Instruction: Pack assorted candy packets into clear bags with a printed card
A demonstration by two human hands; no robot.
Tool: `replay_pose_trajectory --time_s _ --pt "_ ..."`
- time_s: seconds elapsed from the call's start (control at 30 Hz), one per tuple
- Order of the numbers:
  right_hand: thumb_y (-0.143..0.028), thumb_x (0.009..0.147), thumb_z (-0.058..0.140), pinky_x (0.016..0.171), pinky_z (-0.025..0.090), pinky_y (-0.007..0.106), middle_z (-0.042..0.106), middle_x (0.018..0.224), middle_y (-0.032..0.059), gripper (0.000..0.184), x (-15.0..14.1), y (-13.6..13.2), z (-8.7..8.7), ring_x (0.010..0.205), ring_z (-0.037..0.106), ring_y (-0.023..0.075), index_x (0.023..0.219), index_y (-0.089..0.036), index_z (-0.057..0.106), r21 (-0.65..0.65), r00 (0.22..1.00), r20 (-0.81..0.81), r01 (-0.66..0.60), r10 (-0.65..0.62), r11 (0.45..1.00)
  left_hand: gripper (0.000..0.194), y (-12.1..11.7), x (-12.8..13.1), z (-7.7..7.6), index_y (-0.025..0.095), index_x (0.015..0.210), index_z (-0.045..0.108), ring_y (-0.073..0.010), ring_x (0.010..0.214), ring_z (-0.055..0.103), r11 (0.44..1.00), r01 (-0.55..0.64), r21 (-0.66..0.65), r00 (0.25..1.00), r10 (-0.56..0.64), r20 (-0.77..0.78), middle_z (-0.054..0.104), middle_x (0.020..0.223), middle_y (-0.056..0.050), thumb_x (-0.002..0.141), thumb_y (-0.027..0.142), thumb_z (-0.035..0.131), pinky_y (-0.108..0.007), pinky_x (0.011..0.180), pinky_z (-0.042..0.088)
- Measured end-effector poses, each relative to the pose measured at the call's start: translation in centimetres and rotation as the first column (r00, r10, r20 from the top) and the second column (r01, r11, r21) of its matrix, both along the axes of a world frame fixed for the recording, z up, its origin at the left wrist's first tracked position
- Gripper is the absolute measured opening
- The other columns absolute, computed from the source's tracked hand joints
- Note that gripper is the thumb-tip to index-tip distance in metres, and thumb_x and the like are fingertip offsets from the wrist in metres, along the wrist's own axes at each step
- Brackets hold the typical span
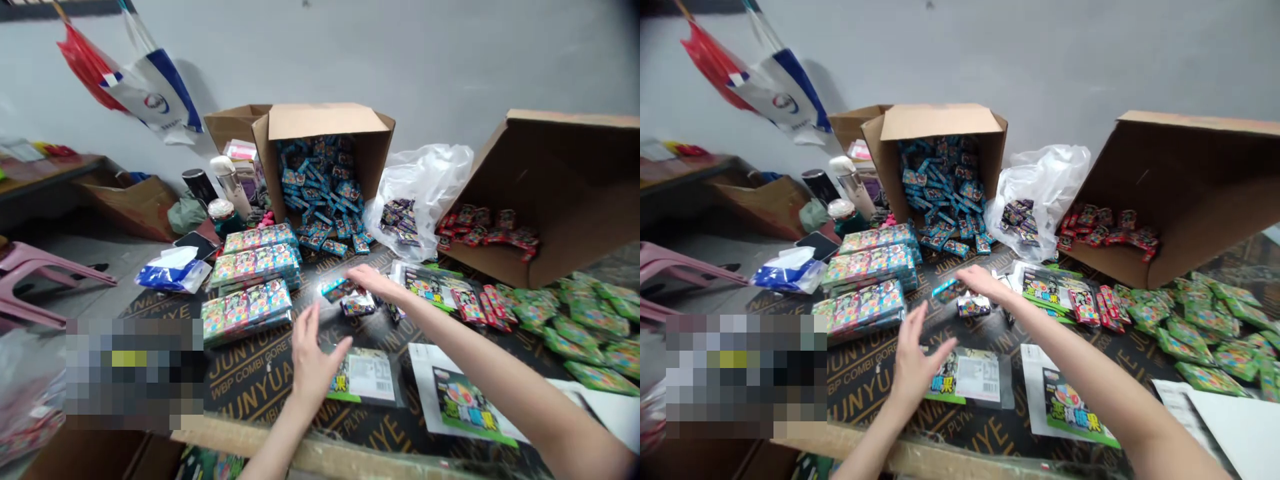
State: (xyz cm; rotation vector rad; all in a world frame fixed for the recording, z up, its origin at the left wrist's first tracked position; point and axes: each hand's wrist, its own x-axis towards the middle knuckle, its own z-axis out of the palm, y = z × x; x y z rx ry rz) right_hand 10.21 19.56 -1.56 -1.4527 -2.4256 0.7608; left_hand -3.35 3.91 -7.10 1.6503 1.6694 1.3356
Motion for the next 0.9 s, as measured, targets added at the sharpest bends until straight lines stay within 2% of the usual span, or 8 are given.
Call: replay_pose_trajectory --time_s 0.07,0.17,0.3,0.43,0.53,0.63,0.73,0.9 --pt "-0.043 0.087 0.030 0.043 0.039 0.021 0.057 0.060 0.0010 0.045 1.6 -3.2 0.6 0.049 0.051 0.0110 0.069 -0.014 0.059 -0.165 0.997 -0.052 -0.062 0.054 0.984 0.055 0.6 -0.4 1.2 0.015 0.117 0.053 -0.0254 0.102 0.053 0.993 0.050 -0.103 0.977 -0.027 0.213 0.057 0.112 -0.012 0.071 0.042 0.062 -0.039 0.089 0.042" --pt "-0.051 0.087 0.027 0.045 0.041 0.022 0.058 0.065 0.0018 0.050 3.6 -7.4 1.4 0.052 0.051 0.0118 0.083 -0.015 0.061 -0.276 0.972 -0.229 -0.122 0.058 0.953 0.032 0.8 0.0 2.1 0.011 0.077 0.065 -0.0165 0.065 0.059 0.897 0.359 -0.258 0.798 -0.151 0.583 0.065 0.073 -0.006 0.068 0.042 0.065 -0.027 0.063 0.046" --pt "-0.052 0.071 0.059 0.087 0.041 0.037 0.051 0.119 0.0092 0.069 5.2 -11.9 1.2 0.104 0.050 0.0227 0.129 -0.023 0.036 0.194 0.930 -0.365 0.044 0.031 0.980 0.030 -0.4 1.8 2.3 0.010 0.070 0.065 -0.0114 0.054 0.056 0.878 0.400 -0.263 0.598 -0.033 0.801 0.065 0.063 -0.004 0.066 0.040 0.069 -0.022 0.055 0.042" --pt "-0.041 0.061 0.069 0.100 0.027 0.045 0.039 0.133 0.0092 0.085 5.9 -15.6 -0.3 0.121 0.035 0.0291 0.134 -0.026 0.028 0.448 0.965 -0.246 0.026 0.095 0.894 0.032 -1.9 3.4 2.2 0.009 0.075 0.068 -0.0133 0.060 0.058 0.880 0.413 -0.233 0.601 -0.071 0.796 0.068 0.069 -0.005 0.067 0.041 0.068 -0.023 0.060 0.045" --pt "-0.032 0.062 0.063 0.097 0.029 0.043 0.047 0.124 0.0079 0.074 7.2 -16.9 -1.3 0.114 0.042 0.0285 0.129 -0.026 0.033 0.520 0.956 -0.292 0.150 0.010 0.841 0.040 -2.1 3.4 1.7 0.011 0.091 0.067 -0.0194 0.076 0.062 0.871 0.445 -0.209 0.746 -0.231 0.625 0.069 0.085 -0.009 0.074 0.046 0.059 -0.031 0.072 0.047" --pt "-0.032 0.060 0.062 0.094 0.029 0.043 0.050 0.120 0.0084 0.072 9.5 -17.2 -2.1 0.110 0.045 0.0293 0.127 -0.024 0.036 0.550 0.949 -0.295 0.262 -0.109 0.793 0.065 -1.7 2.2 0.5 0.018 0.116 0.056 -0.0288 0.110 0.049 0.896 0.423 -0.137 0.906 -0.419 0.061 0.056 0.120 -0.013 0.062 0.052 0.067 -0.046 0.096 0.034" --pt "-0.033 0.062 0.063 0.092 0.027 0.044 0.052 0.120 0.0082 0.073 11.5 -17.2 -3.2 0.109 0.044 0.0292 0.128 -0.023 0.036 0.554 0.974 -0.161 0.222 -0.159 0.803 0.100 -1.4 1.2 -1.0 0.023 0.133 0.036 -0.0323 0.120 0.038 0.867 0.469 -0.167 0.744 -0.490 -0.454 0.046 0.129 -0.013 0.045 0.049 0.076 -0.056 0.104 0.014" --pt "-0.028 0.062 0.065 0.094 0.022 0.047 0.050 0.124 0.0091 0.078 12.5 -18.2 -4.2 0.113 0.041 0.0295 0.133 -0.025 0.031 0.485 0.988 -0.026 0.147 -0.154 0.862 0.099 -1.7 0.5 -1.6 0.020 0.138 0.020 -0.0274 0.110 0.046 0.880 0.456 -0.134 0.688 -0.444 -0.574 0.052 0.118 -0.010 0.055 0.039 0.070 -0.052 0.104 0.017"
